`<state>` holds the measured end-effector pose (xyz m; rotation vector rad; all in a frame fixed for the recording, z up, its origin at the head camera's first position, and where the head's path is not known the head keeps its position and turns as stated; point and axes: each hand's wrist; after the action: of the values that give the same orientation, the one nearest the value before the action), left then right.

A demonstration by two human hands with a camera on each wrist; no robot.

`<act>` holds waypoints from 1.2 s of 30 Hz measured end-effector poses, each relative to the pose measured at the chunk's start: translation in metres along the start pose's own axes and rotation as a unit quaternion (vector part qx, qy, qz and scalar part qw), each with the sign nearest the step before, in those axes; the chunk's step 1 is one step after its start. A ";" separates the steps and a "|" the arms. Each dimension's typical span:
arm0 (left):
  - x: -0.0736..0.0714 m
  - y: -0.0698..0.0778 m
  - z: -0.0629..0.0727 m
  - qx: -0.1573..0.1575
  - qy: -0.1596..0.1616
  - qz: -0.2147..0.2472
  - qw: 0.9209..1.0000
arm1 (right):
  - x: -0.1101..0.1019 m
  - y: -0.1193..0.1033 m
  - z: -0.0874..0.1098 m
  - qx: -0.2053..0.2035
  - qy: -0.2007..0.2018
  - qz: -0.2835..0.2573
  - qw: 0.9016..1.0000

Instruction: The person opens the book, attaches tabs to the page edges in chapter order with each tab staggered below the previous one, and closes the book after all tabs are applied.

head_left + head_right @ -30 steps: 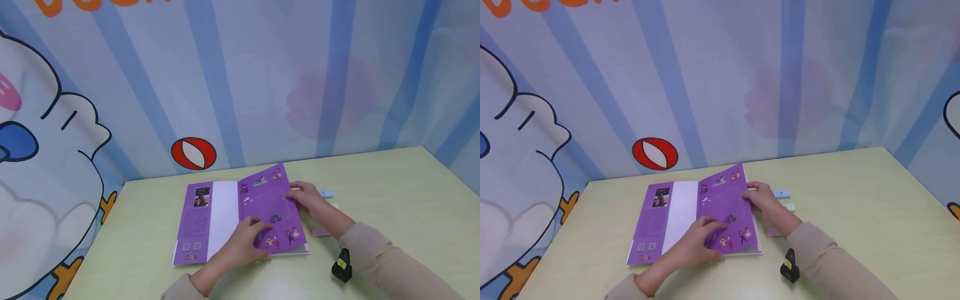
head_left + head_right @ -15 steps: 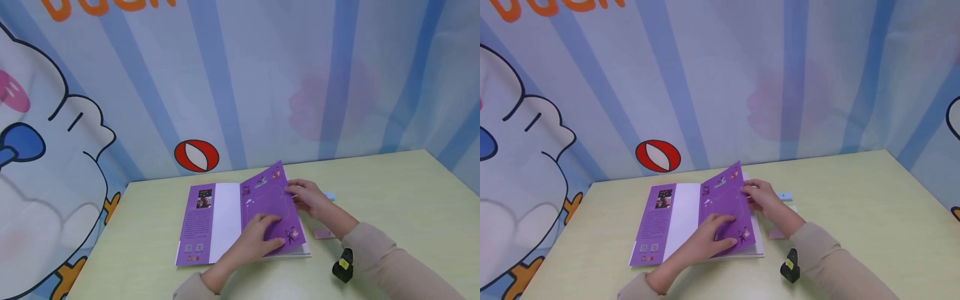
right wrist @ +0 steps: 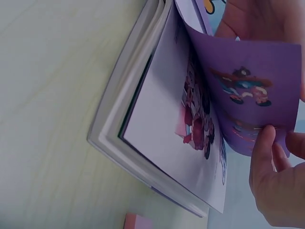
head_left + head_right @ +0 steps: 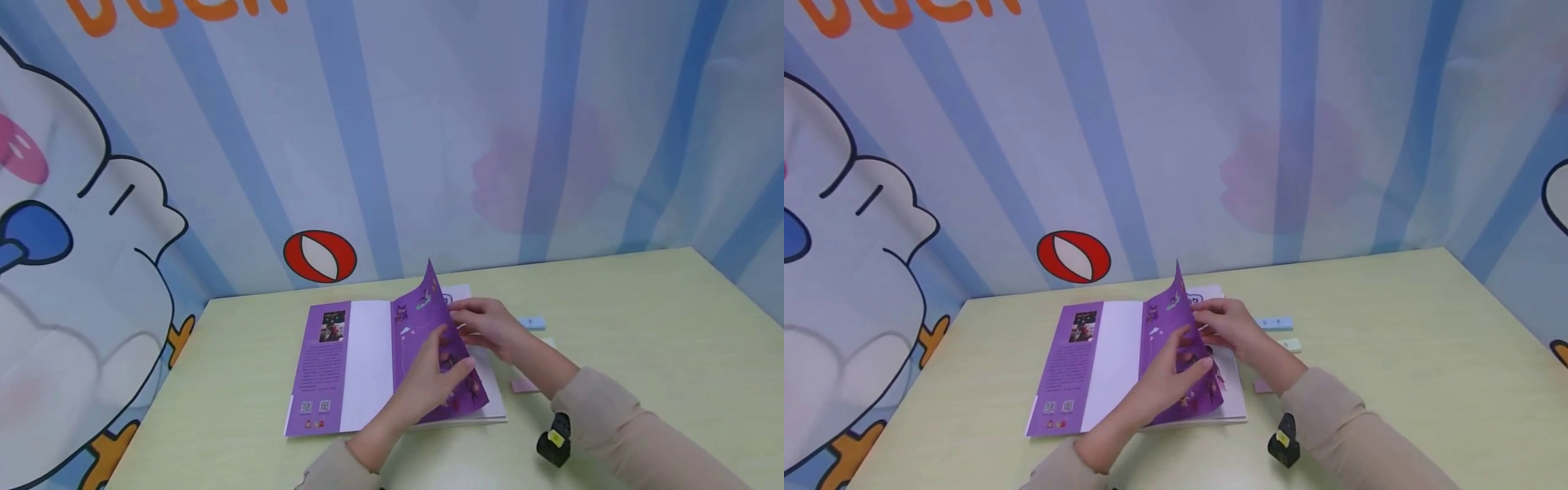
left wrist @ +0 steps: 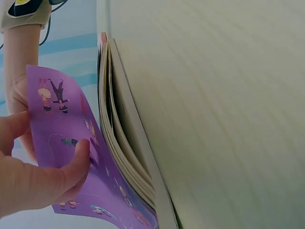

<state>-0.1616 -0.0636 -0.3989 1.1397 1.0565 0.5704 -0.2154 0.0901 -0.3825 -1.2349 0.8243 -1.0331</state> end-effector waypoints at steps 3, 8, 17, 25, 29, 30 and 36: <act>-0.001 0.001 0.002 0.001 0.006 0.022 1.000 | 0.004 0.003 -0.001 -0.015 -0.002 0.031 0.999; -0.005 0.007 0.004 -0.026 0.017 0.074 0.997 | 0.012 0.008 -0.002 -0.041 -0.001 0.059 0.997; -0.018 0.003 0.007 -0.051 0.029 0.120 0.991 | 0.026 0.009 -0.001 -0.056 0.016 0.091 0.994; -0.036 0.000 0.011 -0.039 0.007 0.244 0.969 | 0.032 0.012 -0.002 -0.062 0.015 0.127 0.990; -0.045 0.000 0.015 -0.045 0.009 0.258 0.965 | 0.037 0.012 -0.003 -0.059 0.018 0.136 0.989; -0.047 0.000 0.017 -0.046 0.008 0.259 0.965 | 0.039 0.012 -0.004 -0.059 0.017 0.137 0.989; -0.061 -0.003 0.025 -0.057 0.012 0.259 0.964 | 0.048 0.013 -0.005 -0.049 0.022 0.137 0.989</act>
<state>-0.1654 -0.1257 -0.3775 1.3125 0.7288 1.0458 -0.2013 0.0435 -0.3940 -1.1454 1.0568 -0.8067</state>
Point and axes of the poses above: each hand's wrist, its own z-axis away from the middle knuckle, its own x-axis out of the palm, y = z × x, and after that the axes turned 6 degrees about -y, right-handed
